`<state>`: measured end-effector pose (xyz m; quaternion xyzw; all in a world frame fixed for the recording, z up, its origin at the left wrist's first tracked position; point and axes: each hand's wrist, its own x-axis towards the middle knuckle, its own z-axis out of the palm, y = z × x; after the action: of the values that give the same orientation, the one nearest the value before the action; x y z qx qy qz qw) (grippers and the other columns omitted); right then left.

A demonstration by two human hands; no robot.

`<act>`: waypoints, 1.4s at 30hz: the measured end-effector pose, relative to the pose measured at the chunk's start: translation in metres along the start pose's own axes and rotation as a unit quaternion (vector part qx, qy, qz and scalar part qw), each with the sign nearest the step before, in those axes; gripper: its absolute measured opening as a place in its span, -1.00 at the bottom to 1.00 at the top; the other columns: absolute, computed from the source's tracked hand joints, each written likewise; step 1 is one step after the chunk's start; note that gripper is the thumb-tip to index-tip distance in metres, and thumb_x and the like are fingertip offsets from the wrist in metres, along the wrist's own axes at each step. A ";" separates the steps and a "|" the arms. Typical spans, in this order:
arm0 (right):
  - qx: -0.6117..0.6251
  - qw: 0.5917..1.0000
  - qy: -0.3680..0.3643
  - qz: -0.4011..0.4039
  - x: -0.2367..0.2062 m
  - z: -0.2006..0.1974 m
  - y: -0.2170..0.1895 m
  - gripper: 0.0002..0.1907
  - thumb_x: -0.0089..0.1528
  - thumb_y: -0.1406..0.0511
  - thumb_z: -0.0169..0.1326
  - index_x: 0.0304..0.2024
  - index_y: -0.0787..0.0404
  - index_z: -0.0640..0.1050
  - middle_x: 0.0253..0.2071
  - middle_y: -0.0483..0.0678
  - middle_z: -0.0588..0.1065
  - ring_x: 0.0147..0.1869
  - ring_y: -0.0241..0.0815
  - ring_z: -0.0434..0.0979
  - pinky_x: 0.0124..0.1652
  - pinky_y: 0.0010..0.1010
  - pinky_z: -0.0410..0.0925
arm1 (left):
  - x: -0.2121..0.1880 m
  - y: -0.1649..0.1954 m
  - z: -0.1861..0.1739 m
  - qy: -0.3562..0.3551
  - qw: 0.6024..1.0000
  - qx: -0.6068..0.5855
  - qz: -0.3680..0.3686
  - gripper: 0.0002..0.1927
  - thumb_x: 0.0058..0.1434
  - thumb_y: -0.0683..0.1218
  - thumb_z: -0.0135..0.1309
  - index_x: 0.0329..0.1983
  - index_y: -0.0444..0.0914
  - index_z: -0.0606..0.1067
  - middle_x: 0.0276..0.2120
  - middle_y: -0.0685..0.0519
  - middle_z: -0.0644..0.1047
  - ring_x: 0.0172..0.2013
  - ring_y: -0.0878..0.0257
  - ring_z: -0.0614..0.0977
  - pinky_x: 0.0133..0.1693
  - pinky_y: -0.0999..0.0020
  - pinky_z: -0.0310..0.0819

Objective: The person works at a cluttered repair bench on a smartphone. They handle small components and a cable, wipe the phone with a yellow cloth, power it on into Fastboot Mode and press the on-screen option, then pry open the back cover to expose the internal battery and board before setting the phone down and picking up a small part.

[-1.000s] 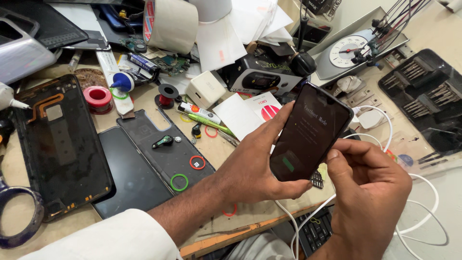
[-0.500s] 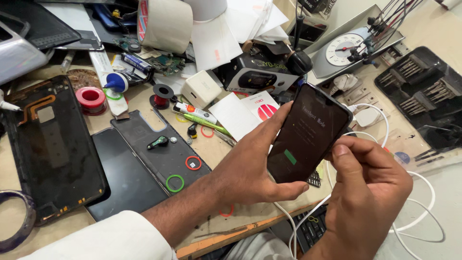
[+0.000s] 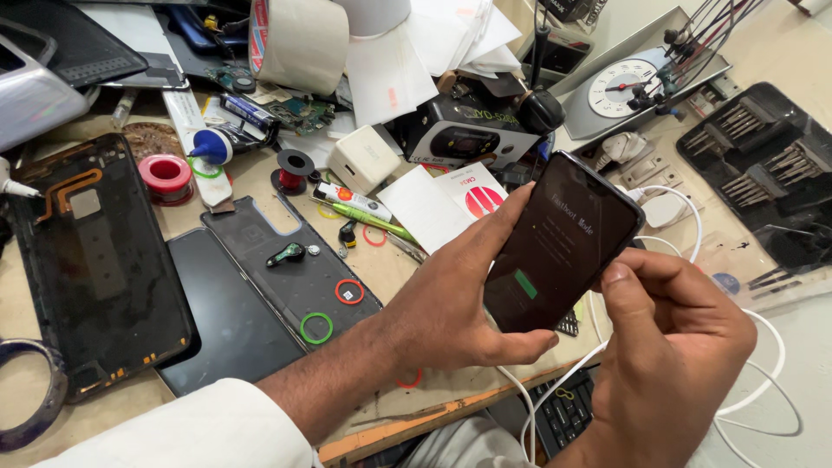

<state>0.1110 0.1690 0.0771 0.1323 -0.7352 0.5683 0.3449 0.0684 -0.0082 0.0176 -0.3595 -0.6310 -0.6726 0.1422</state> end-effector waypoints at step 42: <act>0.007 1.000 -0.010 0.017 -0.002 -0.006 -0.004 -0.90 0.34 0.63 0.13 -0.08 0.59 0.56 -0.22 0.11 0.55 -0.17 -0.25 0.58 0.01 -0.50 0.45 | -0.004 -0.002 0.003 0.002 1.000 0.011 0.020 0.26 0.07 0.06 0.36 0.67 -0.29 -0.14 0.40 -0.23 0.37 0.36 -0.01 0.52 0.38 0.22 0.41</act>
<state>0.1170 0.1727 0.0797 0.1275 -0.7371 0.5777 0.3267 0.0708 -0.0062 0.0130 -0.3691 -0.6309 -0.6634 0.1604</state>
